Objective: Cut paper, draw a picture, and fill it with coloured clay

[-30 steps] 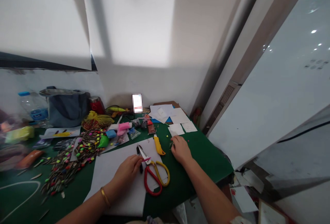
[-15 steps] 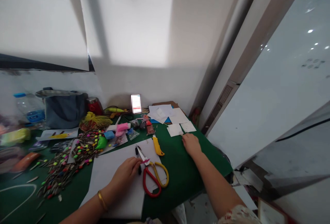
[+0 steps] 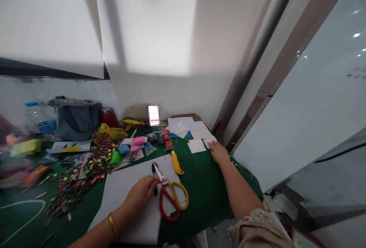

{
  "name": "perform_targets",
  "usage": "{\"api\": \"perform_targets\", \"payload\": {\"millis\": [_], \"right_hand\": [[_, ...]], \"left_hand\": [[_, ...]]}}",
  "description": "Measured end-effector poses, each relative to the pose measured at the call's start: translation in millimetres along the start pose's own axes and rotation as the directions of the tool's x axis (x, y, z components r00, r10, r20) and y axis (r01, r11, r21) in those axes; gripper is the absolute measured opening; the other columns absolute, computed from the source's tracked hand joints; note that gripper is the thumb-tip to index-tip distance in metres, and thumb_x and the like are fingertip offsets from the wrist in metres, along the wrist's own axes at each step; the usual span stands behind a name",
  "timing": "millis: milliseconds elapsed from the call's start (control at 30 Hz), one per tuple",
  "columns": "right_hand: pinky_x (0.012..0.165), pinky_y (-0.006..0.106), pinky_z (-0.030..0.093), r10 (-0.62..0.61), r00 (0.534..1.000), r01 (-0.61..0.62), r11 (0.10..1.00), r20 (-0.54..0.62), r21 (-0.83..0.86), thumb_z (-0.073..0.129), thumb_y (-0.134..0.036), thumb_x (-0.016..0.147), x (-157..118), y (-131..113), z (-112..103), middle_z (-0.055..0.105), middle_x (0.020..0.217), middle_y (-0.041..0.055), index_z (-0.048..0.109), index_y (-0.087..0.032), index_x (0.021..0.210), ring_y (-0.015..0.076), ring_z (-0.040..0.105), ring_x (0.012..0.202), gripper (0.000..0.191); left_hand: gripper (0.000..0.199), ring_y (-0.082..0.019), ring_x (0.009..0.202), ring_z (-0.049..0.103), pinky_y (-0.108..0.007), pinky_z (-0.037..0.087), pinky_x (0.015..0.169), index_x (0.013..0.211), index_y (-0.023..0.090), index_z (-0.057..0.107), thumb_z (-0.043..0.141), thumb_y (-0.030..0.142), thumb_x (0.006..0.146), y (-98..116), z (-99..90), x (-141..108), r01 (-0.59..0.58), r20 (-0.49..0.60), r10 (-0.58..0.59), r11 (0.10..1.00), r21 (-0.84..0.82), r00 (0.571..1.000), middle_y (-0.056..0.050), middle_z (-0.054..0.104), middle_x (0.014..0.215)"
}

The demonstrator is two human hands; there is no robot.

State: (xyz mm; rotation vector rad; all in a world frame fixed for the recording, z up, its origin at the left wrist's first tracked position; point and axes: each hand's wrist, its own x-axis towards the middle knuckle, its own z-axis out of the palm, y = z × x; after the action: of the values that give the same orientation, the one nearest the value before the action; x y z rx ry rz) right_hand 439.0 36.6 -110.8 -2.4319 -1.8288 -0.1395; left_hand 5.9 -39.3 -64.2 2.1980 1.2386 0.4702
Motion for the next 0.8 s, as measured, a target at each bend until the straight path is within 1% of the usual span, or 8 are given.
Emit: {"api": "perform_targets", "payload": {"millis": [67, 200, 300, 367, 467, 567, 667, 800], "right_hand": [[0.098, 0.036, 0.039, 0.016, 1.0, -0.016, 1.0, 0.011, 0.01, 0.044, -0.027, 0.094, 2, -2, 3, 0.053, 0.137, 0.0067, 0.055, -0.032, 0.133, 0.0245, 0.049, 0.122, 0.04], [0.086, 0.042, 0.044, 0.184, 0.983, -0.184, 0.983, -0.007, 0.002, 0.04, -0.023, 0.094, -7, 24, -4, 0.06, 0.117, 0.0169, 0.063, -0.022, 0.123, 0.0306, 0.056, 0.108, 0.037], [0.083, 0.042, 0.044, 0.263, 0.964, -0.263, 0.965, -0.046, 0.009, 0.038, -0.018, 0.092, -13, 34, -12, 0.061, 0.106, 0.0187, 0.065, -0.017, 0.117, 0.03, 0.059, 0.101, 0.037], [0.086, 0.04, 0.043, 0.245, 0.965, -0.243, 0.97, -0.094, 0.024, 0.037, -0.018, 0.092, -14, 24, -14, 0.06, 0.109, 0.0184, 0.062, -0.017, 0.121, 0.0292, 0.057, 0.104, 0.038], [0.092, 0.036, 0.04, 0.138, 0.977, -0.132, 0.99, -0.159, 0.049, 0.037, -0.02, 0.094, -15, -6, -12, 0.056, 0.122, 0.0157, 0.058, -0.02, 0.127, 0.0272, 0.052, 0.112, 0.039], [0.094, 0.035, 0.038, 0.051, 0.981, -0.038, 0.997, -0.19, 0.071, 0.039, -0.022, 0.094, -17, -28, -7, 0.056, 0.124, 0.0131, 0.059, -0.023, 0.126, 0.0268, 0.049, 0.115, 0.037], [0.092, 0.039, 0.038, 0.061, 0.98, -0.044, 0.995, -0.19, 0.092, 0.04, -0.019, 0.092, -14, -28, -2, 0.058, 0.123, 0.0155, 0.061, -0.019, 0.123, 0.0298, 0.05, 0.113, 0.037], [0.093, 0.036, 0.04, 0.056, 0.989, -0.038, 0.991, -0.136, 0.128, 0.046, -0.012, 0.084, -3, -16, 2, 0.062, 0.122, 0.0114, 0.066, -0.02, 0.116, 0.0261, 0.055, 0.11, 0.04]], "left_hand": [[0.035, -0.022, 0.094, 0.059, -0.035, 0.044, 0.088, 0.1, 0.023, 0.067, 0.035, 0.036, 0.097, -1, -0.9, -1, -0.008, -0.001, 0.008, 1.0, -0.001, 1.0, -0.007, 0.066, 0.099], [0.034, -0.022, 0.093, 0.059, -0.034, 0.044, 0.086, 0.099, 0.022, 0.067, 0.036, 0.036, 0.097, -1, -3.4, -4, 0.001, -0.002, -0.001, 1.0, -0.015, 1.0, -0.007, 0.066, 0.099], [0.035, -0.022, 0.091, 0.059, -0.034, 0.044, 0.086, 0.096, 0.022, 0.066, 0.035, 0.037, 0.097, 1, -5.2, -5, -0.001, 0.002, 0.001, 1.0, -0.019, 1.0, -0.007, 0.066, 0.097], [0.035, -0.022, 0.092, 0.059, -0.035, 0.044, 0.085, 0.096, 0.022, 0.066, 0.034, 0.037, 0.098, 2, -6.3, -6, -0.009, 0.002, 0.009, 1.0, -0.027, 1.0, -0.008, 0.065, 0.097], [0.035, -0.022, 0.092, 0.059, -0.034, 0.044, 0.085, 0.098, 0.022, 0.066, 0.035, 0.038, 0.098, 2, -8.1, -7, -0.014, -0.005, 0.014, 0.999, -0.032, 1.0, -0.007, 0.065, 0.099], [0.035, -0.021, 0.093, 0.059, -0.034, 0.044, 0.085, 0.099, 0.023, 0.066, 0.034, 0.038, 0.098, 1, -10.1, -10, -0.013, -0.015, 0.013, 1.0, -0.028, 1.0, -0.006, 0.065, 0.1], [0.036, -0.021, 0.093, 0.059, -0.034, 0.044, 0.085, 0.099, 0.023, 0.066, 0.034, 0.04, 0.098, 0, -12.0, -13, -0.004, -0.02, 0.004, 1.0, -0.02, 1.0, -0.006, 0.065, 0.099], [0.036, -0.021, 0.092, 0.058, -0.034, 0.044, 0.084, 0.099, 0.022, 0.066, 0.034, 0.041, 0.098, 0, -14.0, -16, 0.004, -0.019, -0.004, 1.0, -0.02, 1.0, -0.006, 0.065, 0.099]]}}
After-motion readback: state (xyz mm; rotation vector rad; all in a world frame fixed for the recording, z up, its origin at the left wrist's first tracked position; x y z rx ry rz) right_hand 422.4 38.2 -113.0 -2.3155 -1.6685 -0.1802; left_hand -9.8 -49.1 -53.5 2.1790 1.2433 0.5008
